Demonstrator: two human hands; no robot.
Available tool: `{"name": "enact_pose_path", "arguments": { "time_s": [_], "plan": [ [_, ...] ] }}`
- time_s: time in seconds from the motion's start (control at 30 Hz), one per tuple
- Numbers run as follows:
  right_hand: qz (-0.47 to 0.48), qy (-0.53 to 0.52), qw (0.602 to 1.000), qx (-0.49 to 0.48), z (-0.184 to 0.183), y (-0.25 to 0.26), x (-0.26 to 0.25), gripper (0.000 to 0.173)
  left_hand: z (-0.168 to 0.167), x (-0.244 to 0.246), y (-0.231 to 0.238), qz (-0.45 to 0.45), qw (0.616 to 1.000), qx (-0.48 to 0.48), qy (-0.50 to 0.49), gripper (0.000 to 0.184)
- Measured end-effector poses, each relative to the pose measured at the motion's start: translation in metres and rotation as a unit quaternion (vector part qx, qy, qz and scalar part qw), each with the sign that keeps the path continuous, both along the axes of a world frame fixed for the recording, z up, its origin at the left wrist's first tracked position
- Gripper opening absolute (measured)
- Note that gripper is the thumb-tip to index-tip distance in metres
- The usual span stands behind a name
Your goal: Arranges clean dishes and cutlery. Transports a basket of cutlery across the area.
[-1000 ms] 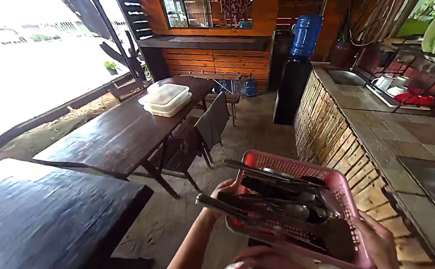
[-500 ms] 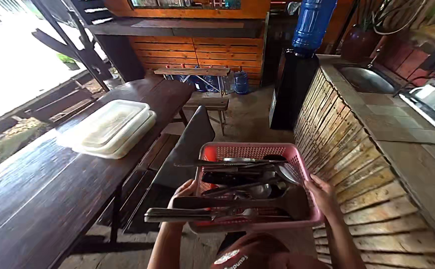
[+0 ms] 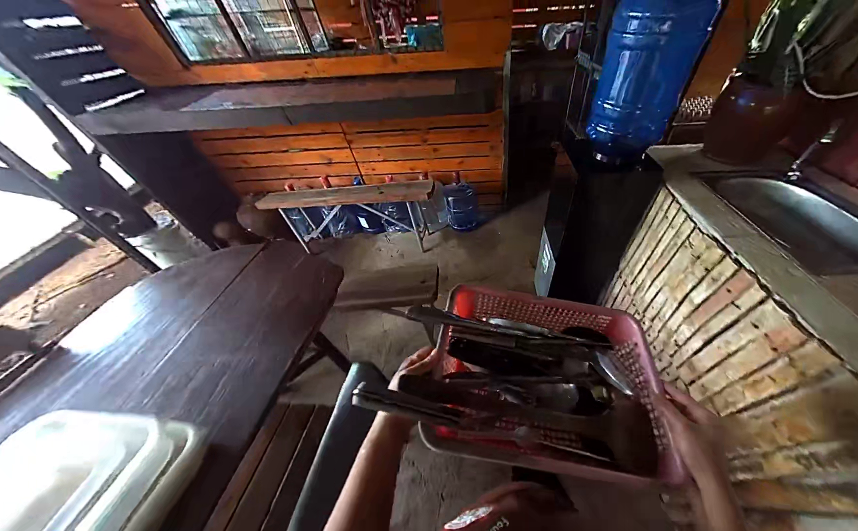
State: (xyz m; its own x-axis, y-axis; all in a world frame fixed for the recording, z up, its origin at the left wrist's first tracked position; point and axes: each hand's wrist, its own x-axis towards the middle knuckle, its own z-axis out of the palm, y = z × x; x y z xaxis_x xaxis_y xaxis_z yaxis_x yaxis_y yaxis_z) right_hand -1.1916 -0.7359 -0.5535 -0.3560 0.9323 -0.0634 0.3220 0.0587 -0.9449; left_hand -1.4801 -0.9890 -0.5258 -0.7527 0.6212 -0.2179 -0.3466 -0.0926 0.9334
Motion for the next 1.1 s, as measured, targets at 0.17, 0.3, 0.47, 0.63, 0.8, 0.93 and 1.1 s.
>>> {"name": "enact_pose_path", "arguments": {
  "time_s": [0.17, 0.3, 0.47, 0.63, 0.8, 0.93, 1.1],
  "plan": [
    [0.005, -0.022, 0.999, 0.04, -0.02, 0.12, -0.111, 0.03, -0.023, -0.125, 0.123, -0.014, 1.0, 0.009, -0.001, 0.031],
    [0.051, -0.003, 0.997, 0.056, -0.026, 0.214, -0.221, 0.032, -0.031, -0.221, 0.196, 0.031, 0.999, 0.027, -0.021, 0.034],
    [0.116, 0.018, 0.993, 0.025, -0.014, 0.3, -0.379, 0.028, -0.012, -0.343, 0.249, 0.092, 0.995, -0.008, 0.034, 0.034],
    [0.143, 0.059, 0.988, -0.002, -0.003, 0.377, -0.545, 0.024, 0.009, -0.485, 0.308, 0.121, 0.983, -0.026, 0.135, 0.035],
    [0.107, 0.096, 0.99, -0.01, 0.009, 0.448, -0.682, 0.023, 0.045, -0.651, 0.401, 0.101, 0.982, -0.054, 0.153, 0.031],
    [0.033, 0.114, 0.993, -0.008, 0.02, 0.503, -0.758, 0.026, 0.08, -0.778, 0.504, 0.02, 0.962, -0.139, 0.232, 0.018],
    [-0.085, 0.153, 0.984, -0.025, 0.046, 0.571, -0.82, 0.021, 0.199, -0.757, 0.669, 0.159, 0.962, -0.165, 0.152, 0.017]
  ]
}}
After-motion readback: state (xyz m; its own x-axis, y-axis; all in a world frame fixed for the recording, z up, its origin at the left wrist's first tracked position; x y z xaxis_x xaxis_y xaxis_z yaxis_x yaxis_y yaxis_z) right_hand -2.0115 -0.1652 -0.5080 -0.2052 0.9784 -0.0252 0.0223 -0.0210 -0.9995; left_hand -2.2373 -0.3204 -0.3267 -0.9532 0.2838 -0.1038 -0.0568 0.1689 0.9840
